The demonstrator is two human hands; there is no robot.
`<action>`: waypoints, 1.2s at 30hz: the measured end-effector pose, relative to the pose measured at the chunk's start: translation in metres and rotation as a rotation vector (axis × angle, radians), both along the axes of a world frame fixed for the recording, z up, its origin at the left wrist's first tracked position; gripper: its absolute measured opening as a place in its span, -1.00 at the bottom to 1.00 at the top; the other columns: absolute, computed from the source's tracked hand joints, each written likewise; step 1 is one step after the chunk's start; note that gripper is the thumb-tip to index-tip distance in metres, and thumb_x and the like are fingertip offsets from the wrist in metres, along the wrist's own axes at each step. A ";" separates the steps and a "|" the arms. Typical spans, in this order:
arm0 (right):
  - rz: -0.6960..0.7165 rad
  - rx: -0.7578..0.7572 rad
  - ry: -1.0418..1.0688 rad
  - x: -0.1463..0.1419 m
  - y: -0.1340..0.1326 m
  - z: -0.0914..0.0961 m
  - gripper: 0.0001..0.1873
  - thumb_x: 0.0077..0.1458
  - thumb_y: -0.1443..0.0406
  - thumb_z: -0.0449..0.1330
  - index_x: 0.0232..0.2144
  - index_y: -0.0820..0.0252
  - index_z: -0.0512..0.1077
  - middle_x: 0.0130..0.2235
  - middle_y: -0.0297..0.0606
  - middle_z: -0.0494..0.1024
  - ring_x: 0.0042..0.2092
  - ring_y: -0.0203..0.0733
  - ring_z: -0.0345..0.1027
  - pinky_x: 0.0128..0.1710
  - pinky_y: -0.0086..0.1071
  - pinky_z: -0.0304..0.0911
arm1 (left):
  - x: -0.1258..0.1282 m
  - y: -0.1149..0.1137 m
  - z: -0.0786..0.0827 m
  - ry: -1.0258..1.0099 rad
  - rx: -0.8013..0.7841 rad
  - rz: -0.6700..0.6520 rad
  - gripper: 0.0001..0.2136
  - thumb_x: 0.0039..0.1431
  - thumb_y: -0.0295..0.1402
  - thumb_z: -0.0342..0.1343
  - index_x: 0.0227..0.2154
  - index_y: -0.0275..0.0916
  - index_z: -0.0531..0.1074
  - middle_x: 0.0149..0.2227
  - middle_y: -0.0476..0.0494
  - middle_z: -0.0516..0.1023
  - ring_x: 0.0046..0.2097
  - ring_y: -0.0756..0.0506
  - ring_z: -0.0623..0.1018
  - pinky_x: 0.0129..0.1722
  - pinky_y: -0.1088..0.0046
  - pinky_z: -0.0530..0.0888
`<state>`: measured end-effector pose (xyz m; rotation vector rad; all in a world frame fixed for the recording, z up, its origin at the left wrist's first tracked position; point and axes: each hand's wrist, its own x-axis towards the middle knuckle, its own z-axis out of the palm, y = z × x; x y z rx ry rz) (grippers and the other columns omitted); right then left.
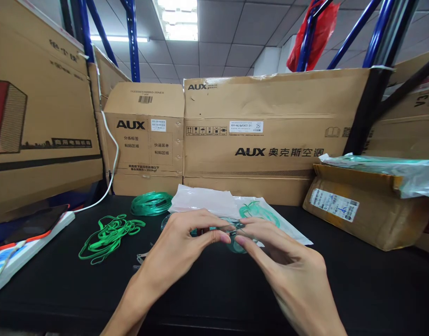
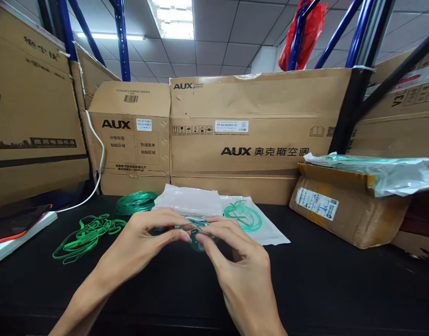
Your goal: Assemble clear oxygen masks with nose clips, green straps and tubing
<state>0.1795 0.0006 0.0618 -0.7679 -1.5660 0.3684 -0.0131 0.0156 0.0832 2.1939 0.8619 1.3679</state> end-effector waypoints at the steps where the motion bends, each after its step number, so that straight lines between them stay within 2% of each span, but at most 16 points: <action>1: -0.002 -0.010 -0.001 0.000 -0.001 0.000 -0.89 0.09 0.32 0.37 -0.42 -0.04 0.65 -0.29 -0.38 0.70 -0.13 -0.05 0.56 0.00 -0.21 0.40 | 0.000 0.000 0.000 0.000 0.001 0.001 -0.89 0.26 -0.44 0.28 -0.30 -0.10 0.68 -0.23 0.07 0.70 -0.14 -0.05 0.63 -0.07 0.50 0.43; 11: 0.023 0.015 -0.046 0.003 -0.001 0.004 -0.87 0.09 0.34 0.37 -0.39 -0.07 0.67 -0.30 -0.38 0.69 -0.09 -0.04 0.53 0.01 -0.21 0.39 | 0.005 -0.001 0.001 -0.004 -0.005 0.030 -0.86 0.27 -0.52 0.24 -0.33 -0.16 0.65 -0.26 0.06 0.67 -0.18 -0.03 0.61 -0.11 0.51 0.41; 18: 0.036 0.015 -0.086 0.007 0.001 0.008 -0.88 0.07 0.32 0.39 -0.41 -0.08 0.69 -0.32 -0.36 0.69 -0.15 -0.06 0.55 -0.01 -0.20 0.41 | 0.005 -0.004 0.001 0.009 0.019 0.035 -0.84 0.25 -0.56 0.24 -0.33 -0.16 0.65 -0.27 0.06 0.67 -0.18 -0.03 0.60 -0.11 0.51 0.41; 21: 0.054 0.014 -0.095 0.008 0.002 0.011 -0.87 0.06 0.31 0.40 -0.41 -0.12 0.70 -0.34 -0.38 0.69 -0.18 -0.05 0.55 -0.04 -0.19 0.43 | 0.005 -0.004 -0.001 0.003 0.006 0.030 -0.85 0.27 -0.54 0.24 -0.32 -0.16 0.65 -0.26 0.05 0.67 -0.19 -0.03 0.60 -0.11 0.51 0.41; 24: 0.082 0.008 -0.116 0.010 0.001 0.013 -0.85 0.06 0.31 0.40 -0.40 -0.16 0.71 -0.35 -0.38 0.70 -0.19 -0.05 0.56 0.02 -0.15 0.41 | 0.006 -0.003 -0.002 -0.007 -0.002 0.022 -0.88 0.28 -0.50 0.24 -0.31 -0.17 0.64 -0.26 0.04 0.67 -0.19 -0.04 0.60 -0.12 0.50 0.42; 30: 0.086 -0.076 -0.140 0.017 -0.001 0.013 -0.93 0.08 0.22 0.40 -0.41 -0.11 0.71 -0.33 -0.31 0.70 -0.15 0.02 0.54 -0.01 -0.12 0.44 | 0.008 -0.003 -0.002 -0.019 -0.034 0.004 -0.87 0.29 -0.50 0.22 -0.30 -0.17 0.64 -0.25 0.02 0.67 -0.18 -0.05 0.59 -0.12 0.50 0.43; 36: 0.128 -0.133 -0.142 0.015 0.002 0.016 -0.94 0.08 0.23 0.40 -0.39 -0.10 0.71 -0.31 -0.33 0.70 -0.13 -0.03 0.53 -0.05 -0.21 0.40 | 0.008 -0.003 -0.002 -0.034 -0.066 -0.007 -0.88 0.29 -0.49 0.23 -0.29 -0.17 0.64 -0.24 0.02 0.67 -0.19 -0.04 0.59 -0.12 0.50 0.44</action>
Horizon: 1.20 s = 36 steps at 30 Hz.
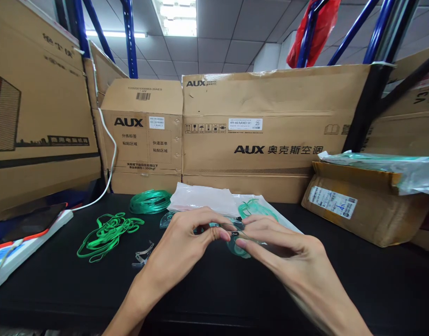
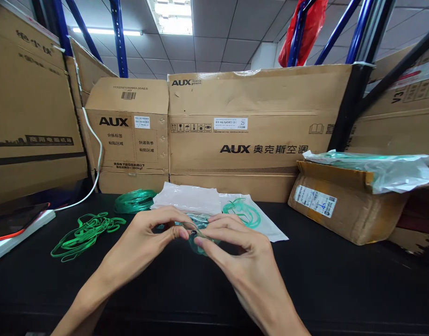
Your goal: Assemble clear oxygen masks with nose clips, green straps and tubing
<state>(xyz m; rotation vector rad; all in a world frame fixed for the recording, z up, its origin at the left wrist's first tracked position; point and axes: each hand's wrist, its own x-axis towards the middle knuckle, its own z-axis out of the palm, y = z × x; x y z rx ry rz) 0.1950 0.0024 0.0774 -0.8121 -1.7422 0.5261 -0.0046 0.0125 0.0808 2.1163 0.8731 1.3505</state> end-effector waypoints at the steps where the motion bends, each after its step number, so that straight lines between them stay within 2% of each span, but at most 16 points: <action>1: 0.008 -0.005 0.006 0.000 0.000 0.001 -0.94 0.07 0.24 0.40 -0.40 -0.10 0.71 -0.31 -0.33 0.69 -0.13 -0.03 0.53 -0.06 -0.22 0.40 | 0.000 0.000 0.000 0.000 -0.002 -0.002 -0.88 0.28 -0.50 0.23 -0.29 -0.16 0.64 -0.24 0.03 0.67 -0.19 -0.04 0.59 -0.12 0.50 0.44; 5: 0.026 -0.026 0.008 0.000 -0.001 0.002 -0.93 0.07 0.23 0.40 -0.43 -0.08 0.71 -0.33 -0.32 0.69 -0.16 -0.02 0.53 -0.09 -0.21 0.40 | -0.001 0.000 0.001 0.006 0.000 0.001 -0.86 0.28 -0.51 0.22 -0.30 -0.16 0.64 -0.24 0.03 0.67 -0.18 -0.04 0.59 -0.10 0.50 0.43; 11: 0.003 -0.036 -0.008 0.002 -0.002 -0.001 -0.91 0.11 0.19 0.37 -0.38 -0.07 0.71 -0.29 -0.28 0.69 -0.12 0.01 0.53 0.04 -0.11 0.38 | 0.000 0.001 0.002 0.007 0.008 0.009 -0.88 0.28 -0.48 0.24 -0.31 -0.16 0.65 -0.23 0.00 0.68 -0.18 -0.07 0.60 -0.11 0.47 0.43; 20: 0.035 -0.090 -0.034 0.004 -0.001 0.003 -0.89 0.09 0.17 0.38 -0.43 -0.05 0.71 -0.32 -0.29 0.67 -0.17 -0.02 0.53 -0.05 -0.17 0.39 | 0.002 -0.001 0.000 0.025 -0.001 0.022 -0.78 0.26 -0.61 0.18 -0.31 -0.14 0.62 -0.26 0.08 0.66 -0.18 -0.02 0.58 -0.15 0.53 0.40; 27: 0.068 -0.099 -0.050 0.007 0.003 0.001 -0.89 0.09 0.17 0.40 -0.47 -0.07 0.69 -0.35 -0.35 0.65 -0.16 -0.05 0.49 0.15 -0.14 0.25 | 0.003 -0.002 -0.001 0.099 -0.003 0.093 -0.84 0.25 -0.56 0.20 -0.31 -0.15 0.58 -0.30 0.12 0.63 -0.37 0.02 0.45 -0.29 0.52 0.33; 36: 0.099 -0.136 -0.055 0.005 0.005 0.005 -0.89 0.10 0.18 0.39 -0.47 -0.07 0.68 -0.35 -0.37 0.62 -0.19 -0.10 0.45 -0.08 -0.28 0.30 | 0.002 -0.002 -0.002 0.141 0.017 0.111 -0.84 0.25 -0.58 0.18 -0.32 -0.17 0.52 -0.32 0.14 0.59 -0.37 0.04 0.43 -0.32 0.56 0.29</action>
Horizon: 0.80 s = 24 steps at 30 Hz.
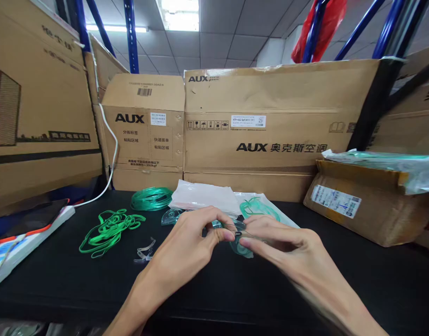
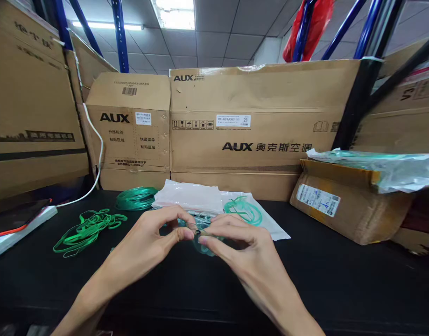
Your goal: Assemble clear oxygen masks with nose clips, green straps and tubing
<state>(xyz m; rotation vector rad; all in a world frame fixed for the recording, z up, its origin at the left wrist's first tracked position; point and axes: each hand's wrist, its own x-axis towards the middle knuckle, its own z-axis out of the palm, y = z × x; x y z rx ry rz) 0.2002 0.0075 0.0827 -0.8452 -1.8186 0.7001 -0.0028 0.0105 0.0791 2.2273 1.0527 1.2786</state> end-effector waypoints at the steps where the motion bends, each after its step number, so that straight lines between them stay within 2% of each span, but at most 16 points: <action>1: 0.007 -0.008 -0.003 0.000 0.000 0.000 -0.88 0.10 0.18 0.39 -0.48 -0.07 0.67 -0.35 -0.38 0.62 -0.20 -0.11 0.44 -0.07 -0.29 0.29 | 0.000 0.000 0.000 0.004 0.002 0.005 -0.84 0.25 -0.58 0.18 -0.32 -0.16 0.52 -0.33 0.15 0.58 -0.37 0.05 0.43 -0.32 0.57 0.29; 9: 0.027 -0.039 -0.042 0.003 0.002 0.000 -0.79 0.14 0.11 0.35 -0.49 -0.02 0.64 -0.35 -0.34 0.56 -0.18 -0.09 0.41 -0.15 -0.29 0.24 | 0.000 -0.001 -0.001 0.028 0.011 0.015 -0.83 0.24 -0.58 0.19 -0.33 -0.15 0.51 -0.36 0.18 0.55 -0.38 0.07 0.41 -0.35 0.60 0.29; 14: 0.046 -0.045 -0.091 0.005 0.004 -0.001 -0.75 0.17 0.07 0.31 -0.46 0.00 0.65 -0.33 -0.31 0.56 -0.16 -0.06 0.41 -0.12 -0.25 0.22 | 0.001 0.001 0.000 0.026 0.015 0.001 -0.83 0.24 -0.59 0.19 -0.35 -0.15 0.50 -0.38 0.19 0.53 -0.38 0.08 0.41 -0.34 0.61 0.29; 24: 0.059 -0.067 -0.068 0.004 0.006 -0.003 -0.81 0.17 0.13 0.32 -0.43 0.03 0.62 -0.30 -0.34 0.58 -0.16 -0.11 0.40 -0.12 -0.30 0.22 | 0.000 0.001 -0.003 0.033 0.034 0.009 -0.84 0.26 -0.58 0.19 -0.32 -0.15 0.49 -0.36 0.19 0.53 -0.39 0.08 0.41 -0.35 0.60 0.28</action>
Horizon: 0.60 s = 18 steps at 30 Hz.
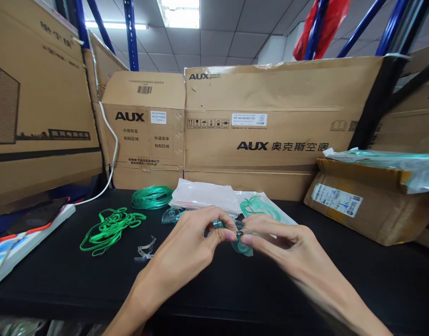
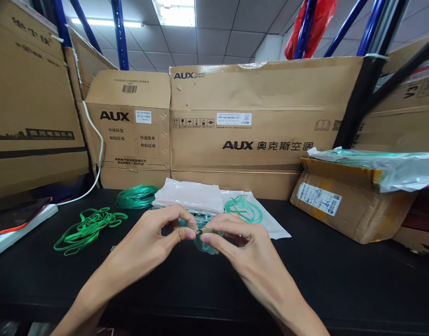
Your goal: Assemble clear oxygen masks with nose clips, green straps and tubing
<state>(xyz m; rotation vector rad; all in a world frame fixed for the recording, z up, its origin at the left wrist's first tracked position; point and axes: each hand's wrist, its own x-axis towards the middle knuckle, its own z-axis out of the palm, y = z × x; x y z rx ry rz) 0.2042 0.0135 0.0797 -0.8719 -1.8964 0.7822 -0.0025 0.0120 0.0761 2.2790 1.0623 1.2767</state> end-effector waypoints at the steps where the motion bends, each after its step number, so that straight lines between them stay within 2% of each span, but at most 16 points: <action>1: 0.000 -0.006 0.007 0.000 0.000 -0.001 -0.82 0.16 0.12 0.32 -0.42 0.04 0.61 -0.29 -0.34 0.58 -0.15 -0.11 0.41 -0.12 -0.30 0.22 | 0.000 0.000 0.000 0.001 0.003 0.000 -0.85 0.26 -0.57 0.19 -0.32 -0.15 0.49 -0.36 0.19 0.53 -0.39 0.08 0.41 -0.35 0.60 0.29; 6: -0.005 -0.083 0.041 0.001 0.003 -0.002 -0.81 0.14 0.08 0.34 -0.34 0.03 0.54 -0.28 -0.36 0.52 -0.11 -0.08 0.41 -0.19 -0.32 0.26 | 0.004 -0.002 0.001 -0.018 0.010 -0.036 -0.90 0.29 -0.51 0.20 -0.28 -0.15 0.48 -0.30 0.17 0.54 -0.37 0.07 0.41 -0.30 0.58 0.31; 8: 0.040 -0.107 0.068 0.002 0.002 0.000 -0.80 0.18 0.08 0.31 -0.32 0.04 0.52 -0.27 -0.36 0.51 -0.14 -0.11 0.42 -0.16 -0.32 0.27 | 0.005 -0.002 0.001 -0.050 0.011 -0.077 -0.95 0.30 -0.41 0.23 -0.26 -0.14 0.49 -0.28 0.15 0.54 -0.33 0.05 0.42 -0.25 0.56 0.32; 10: 0.103 -0.118 0.110 0.003 -0.001 0.003 -0.82 0.22 0.10 0.28 -0.31 0.04 0.52 -0.24 -0.36 0.54 -0.12 -0.13 0.41 -0.08 -0.31 0.27 | 0.005 -0.002 0.001 -0.090 0.012 -0.141 -0.92 0.27 -0.35 0.28 -0.23 -0.13 0.50 -0.25 0.13 0.54 -0.27 0.03 0.44 -0.19 0.54 0.34; 13: 0.164 -0.125 0.176 0.004 -0.005 0.006 -0.86 0.25 0.13 0.27 -0.28 0.02 0.53 -0.21 -0.36 0.54 -0.08 -0.17 0.40 -0.01 -0.33 0.25 | 0.004 -0.001 0.002 -0.136 -0.006 -0.231 -0.88 0.24 -0.35 0.31 -0.19 -0.11 0.50 -0.19 0.10 0.52 -0.21 0.01 0.44 -0.16 0.52 0.34; 18: 0.273 -0.165 0.266 0.005 -0.003 0.001 -0.88 0.13 0.17 0.39 -0.27 -0.02 0.56 -0.12 -0.36 0.51 -0.01 -0.17 0.39 -0.02 -0.37 0.29 | 0.001 -0.002 0.004 -0.175 -0.047 -0.282 -0.94 0.27 -0.37 0.26 -0.26 -0.16 0.48 -0.29 0.08 0.46 -0.26 0.00 0.41 -0.24 0.51 0.32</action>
